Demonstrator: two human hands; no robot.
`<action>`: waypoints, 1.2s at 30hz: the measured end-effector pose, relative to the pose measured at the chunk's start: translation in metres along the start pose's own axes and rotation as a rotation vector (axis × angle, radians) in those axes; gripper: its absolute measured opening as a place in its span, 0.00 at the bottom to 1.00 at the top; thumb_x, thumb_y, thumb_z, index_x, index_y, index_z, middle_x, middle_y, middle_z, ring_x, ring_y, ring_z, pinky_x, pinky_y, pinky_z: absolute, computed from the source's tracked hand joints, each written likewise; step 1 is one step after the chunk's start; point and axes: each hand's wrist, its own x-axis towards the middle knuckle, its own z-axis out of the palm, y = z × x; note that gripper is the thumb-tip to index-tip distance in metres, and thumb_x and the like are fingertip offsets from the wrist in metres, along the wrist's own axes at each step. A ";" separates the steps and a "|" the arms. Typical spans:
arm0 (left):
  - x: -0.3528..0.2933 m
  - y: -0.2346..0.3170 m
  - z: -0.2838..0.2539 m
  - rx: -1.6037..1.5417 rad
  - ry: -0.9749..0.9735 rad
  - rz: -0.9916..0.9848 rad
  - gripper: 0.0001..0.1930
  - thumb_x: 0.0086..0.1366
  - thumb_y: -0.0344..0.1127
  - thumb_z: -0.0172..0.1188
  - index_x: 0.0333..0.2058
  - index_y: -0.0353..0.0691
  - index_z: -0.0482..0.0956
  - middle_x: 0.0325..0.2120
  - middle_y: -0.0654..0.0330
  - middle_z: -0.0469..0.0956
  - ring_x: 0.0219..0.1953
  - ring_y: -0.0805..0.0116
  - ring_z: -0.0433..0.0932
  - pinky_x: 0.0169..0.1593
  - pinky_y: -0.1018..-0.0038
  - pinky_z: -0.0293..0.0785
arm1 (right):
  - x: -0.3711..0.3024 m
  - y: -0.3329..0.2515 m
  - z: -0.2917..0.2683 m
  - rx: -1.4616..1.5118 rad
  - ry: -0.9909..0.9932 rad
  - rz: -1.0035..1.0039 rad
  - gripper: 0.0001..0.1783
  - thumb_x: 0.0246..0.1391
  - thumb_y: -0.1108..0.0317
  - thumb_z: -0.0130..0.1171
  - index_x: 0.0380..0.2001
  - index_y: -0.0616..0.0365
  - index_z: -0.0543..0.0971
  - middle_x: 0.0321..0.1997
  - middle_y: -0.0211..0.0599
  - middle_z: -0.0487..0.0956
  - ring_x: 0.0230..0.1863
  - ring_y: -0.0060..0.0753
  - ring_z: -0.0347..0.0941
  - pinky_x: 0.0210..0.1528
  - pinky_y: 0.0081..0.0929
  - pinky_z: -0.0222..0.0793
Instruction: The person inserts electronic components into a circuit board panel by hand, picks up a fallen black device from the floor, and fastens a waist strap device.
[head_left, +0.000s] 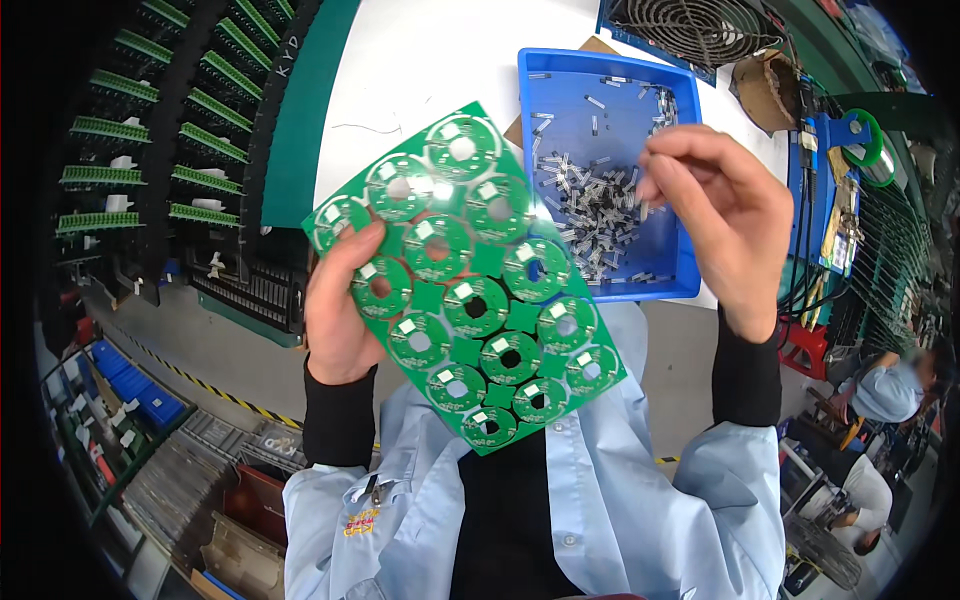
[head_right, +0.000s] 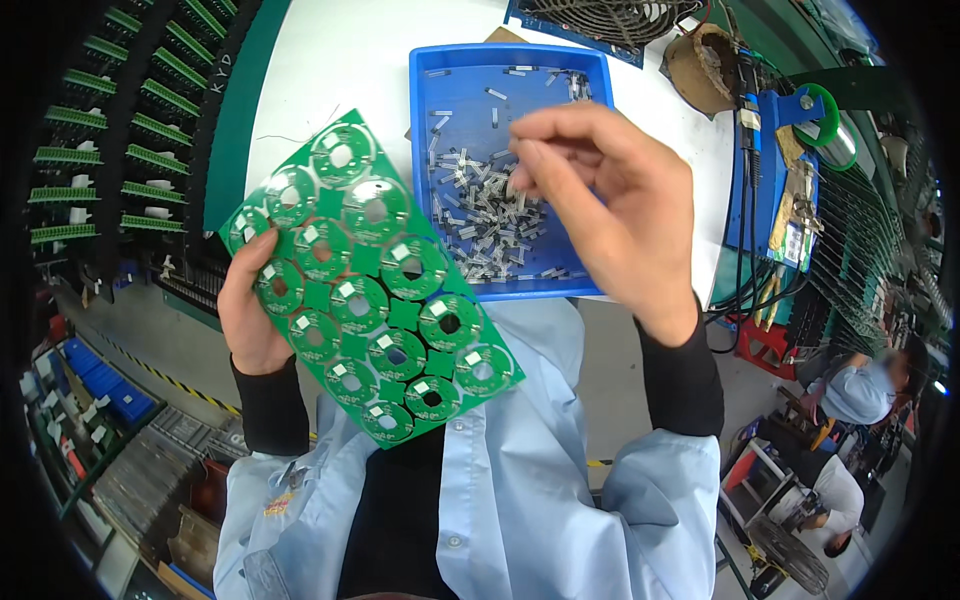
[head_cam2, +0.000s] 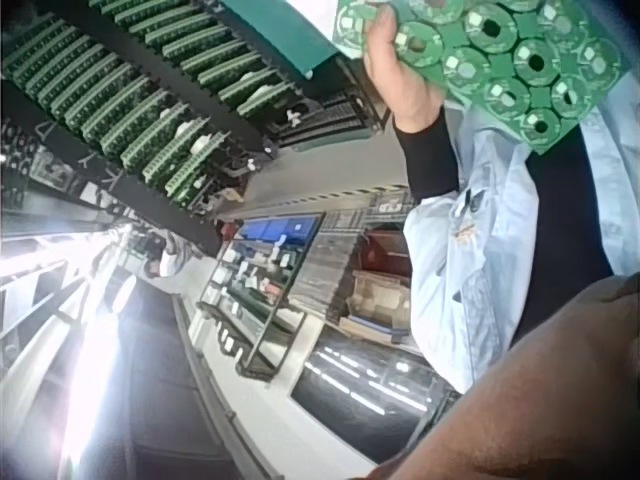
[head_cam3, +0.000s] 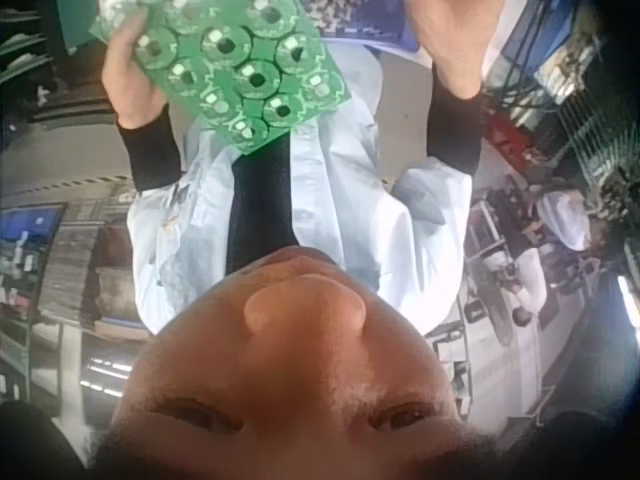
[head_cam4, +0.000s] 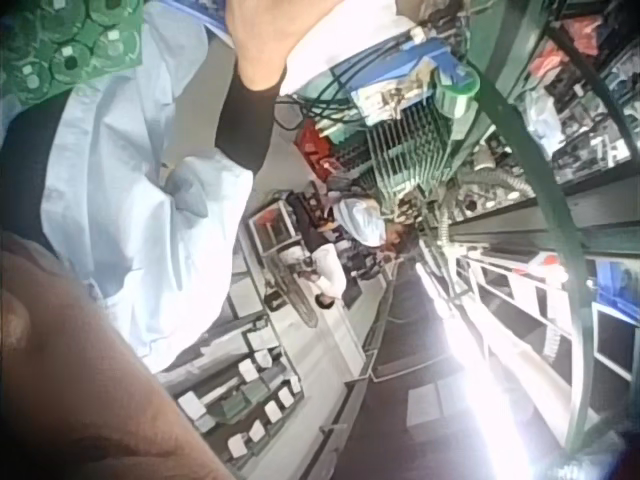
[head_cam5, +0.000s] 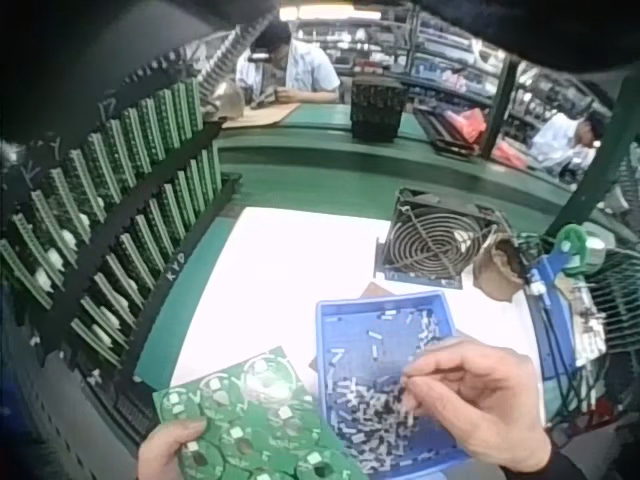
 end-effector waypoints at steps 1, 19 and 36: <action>0.001 0.000 0.005 0.025 0.000 -0.029 0.21 0.70 0.36 0.47 0.58 0.29 0.68 0.50 0.48 0.77 0.49 0.58 0.80 0.52 0.61 0.79 | -0.006 -0.002 0.001 0.012 -0.004 -0.035 0.09 0.63 0.80 0.54 0.45 0.73 0.76 0.40 0.42 0.80 0.37 0.27 0.79 0.40 0.22 0.76; 0.013 -0.013 0.047 -0.016 -0.060 -0.118 0.22 0.71 0.37 0.45 0.58 0.30 0.67 0.50 0.48 0.77 0.50 0.57 0.81 0.54 0.61 0.78 | -0.038 -0.017 0.008 -0.230 0.000 -0.088 0.03 0.61 0.78 0.56 0.38 0.65 0.76 0.41 0.34 0.72 0.35 0.21 0.67 0.36 0.17 0.64; 0.015 -0.013 0.047 -0.102 -0.092 -0.122 0.22 0.72 0.38 0.45 0.59 0.31 0.67 0.52 0.47 0.77 0.50 0.55 0.80 0.55 0.59 0.78 | -0.036 -0.012 0.015 -0.265 0.031 -0.103 0.03 0.58 0.80 0.58 0.36 0.65 0.77 0.39 0.35 0.71 0.31 0.21 0.67 0.32 0.17 0.63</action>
